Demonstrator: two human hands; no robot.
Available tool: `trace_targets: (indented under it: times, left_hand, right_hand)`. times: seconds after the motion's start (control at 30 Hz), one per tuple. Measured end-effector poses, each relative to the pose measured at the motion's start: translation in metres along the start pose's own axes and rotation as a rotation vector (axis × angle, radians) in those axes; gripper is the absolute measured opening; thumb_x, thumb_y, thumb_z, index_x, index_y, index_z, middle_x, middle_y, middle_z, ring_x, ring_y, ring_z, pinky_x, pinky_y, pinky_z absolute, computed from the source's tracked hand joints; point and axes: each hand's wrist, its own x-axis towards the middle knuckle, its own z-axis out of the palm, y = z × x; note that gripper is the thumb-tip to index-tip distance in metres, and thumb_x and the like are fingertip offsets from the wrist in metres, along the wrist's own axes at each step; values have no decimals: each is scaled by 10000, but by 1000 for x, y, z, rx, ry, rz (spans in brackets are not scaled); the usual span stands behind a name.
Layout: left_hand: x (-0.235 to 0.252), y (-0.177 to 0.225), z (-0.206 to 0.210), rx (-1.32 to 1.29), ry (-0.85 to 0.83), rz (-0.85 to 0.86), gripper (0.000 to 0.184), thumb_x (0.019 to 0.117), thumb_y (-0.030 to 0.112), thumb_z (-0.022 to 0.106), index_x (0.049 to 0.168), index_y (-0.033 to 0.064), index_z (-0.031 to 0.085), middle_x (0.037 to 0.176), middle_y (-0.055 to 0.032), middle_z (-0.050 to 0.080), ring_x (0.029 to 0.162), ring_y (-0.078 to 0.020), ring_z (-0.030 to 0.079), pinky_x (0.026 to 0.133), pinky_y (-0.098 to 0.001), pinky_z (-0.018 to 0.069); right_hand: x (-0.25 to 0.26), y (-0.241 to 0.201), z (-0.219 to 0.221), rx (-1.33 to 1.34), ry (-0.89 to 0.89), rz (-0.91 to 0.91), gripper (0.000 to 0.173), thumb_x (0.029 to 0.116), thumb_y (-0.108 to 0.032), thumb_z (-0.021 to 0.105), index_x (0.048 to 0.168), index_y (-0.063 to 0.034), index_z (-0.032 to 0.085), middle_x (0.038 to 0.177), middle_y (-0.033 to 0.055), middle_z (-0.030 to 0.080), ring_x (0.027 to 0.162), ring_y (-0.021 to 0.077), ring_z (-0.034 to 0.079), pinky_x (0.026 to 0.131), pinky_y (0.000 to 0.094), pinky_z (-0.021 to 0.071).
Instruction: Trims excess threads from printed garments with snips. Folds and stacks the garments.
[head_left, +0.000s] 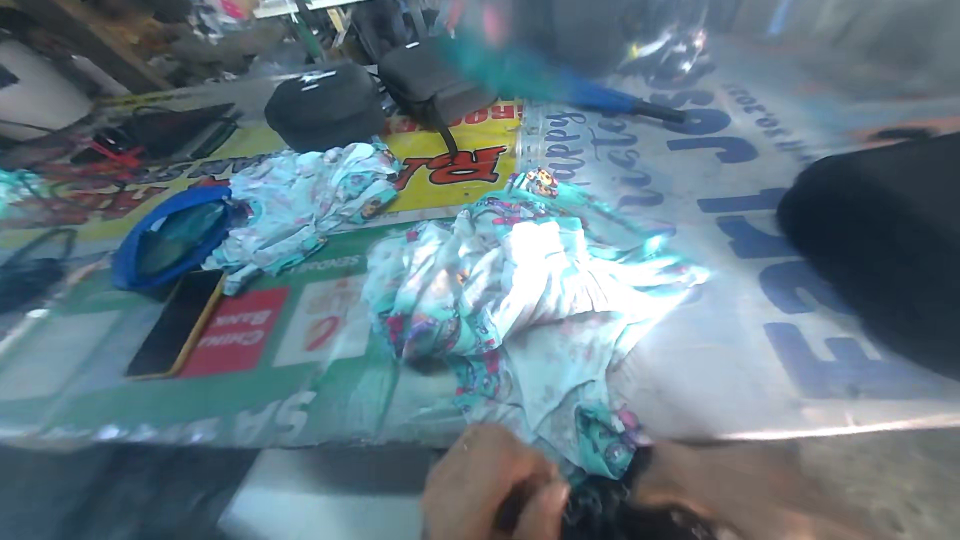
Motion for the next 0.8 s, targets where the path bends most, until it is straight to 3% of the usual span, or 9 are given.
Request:
trace_targets:
  times: [0.1, 0.2, 0.3, 0.4, 0.53, 0.63, 0.8]
  left_hand:
    - [9, -12, 25, 391, -20, 38, 260, 974, 371, 629, 1088, 142, 676, 1036, -33, 708, 1011, -133, 651, 891, -331, 502]
    - [12, -20, 47, 627, -38, 67, 317, 911, 434, 617, 1076, 173, 684, 1035, -20, 716, 994, -165, 654, 883, -396, 455]
    - [15, -23, 55, 682, 37, 87, 305, 906, 454, 614, 1030, 181, 673, 989, -6, 717, 945, -147, 655, 888, -384, 435]
    - [20, -23, 61, 711, 138, 165, 181, 934, 339, 617, 1017, 182, 647, 989, -16, 702, 943, -149, 642, 906, -356, 424]
    - [28, -24, 61, 733, 186, 252, 84, 975, 218, 584, 1035, 176, 626, 996, -32, 678, 928, -161, 625, 912, -348, 423]
    - [32, -27, 53, 601, 208, 251, 85, 981, 180, 550, 1009, 151, 625, 967, -27, 689, 924, -147, 642, 896, -314, 468]
    - [35, -12, 43, -207, 252, 11, 179, 1041, 206, 576, 1088, 105, 716, 1054, 31, 738, 971, -13, 689, 844, -177, 577]
  right_hand:
    - [19, 12, 18, -250, 312, 36, 318, 943, -365, 715, 1110, -95, 693, 943, 80, 704, 731, 144, 673, 577, 300, 549]
    - [34, 28, 34, -601, 501, 28, 163, 913, -271, 603, 972, -151, 696, 814, 32, 650, 574, 150, 621, 426, 298, 471]
    - [31, 30, 27, -381, 517, -27, 150, 967, -246, 587, 994, -136, 685, 863, 34, 634, 684, 99, 607, 521, 226, 474]
    - [29, 24, 21, -209, 517, -74, 119, 985, -203, 618, 997, -89, 647, 954, 72, 641, 832, 75, 619, 657, 166, 505]
    - [30, 10, 23, -291, 535, -50, 99, 967, -185, 636, 985, -88, 626, 940, 90, 645, 792, 105, 619, 617, 188, 491]
    - [30, 8, 20, -338, 550, -30, 130, 967, -223, 635, 981, -94, 632, 929, 89, 650, 761, 105, 615, 590, 199, 478]
    - [36, 3, 16, -355, 552, -67, 134, 964, -220, 632, 947, -87, 644, 892, 101, 664, 746, 141, 625, 579, 239, 478]
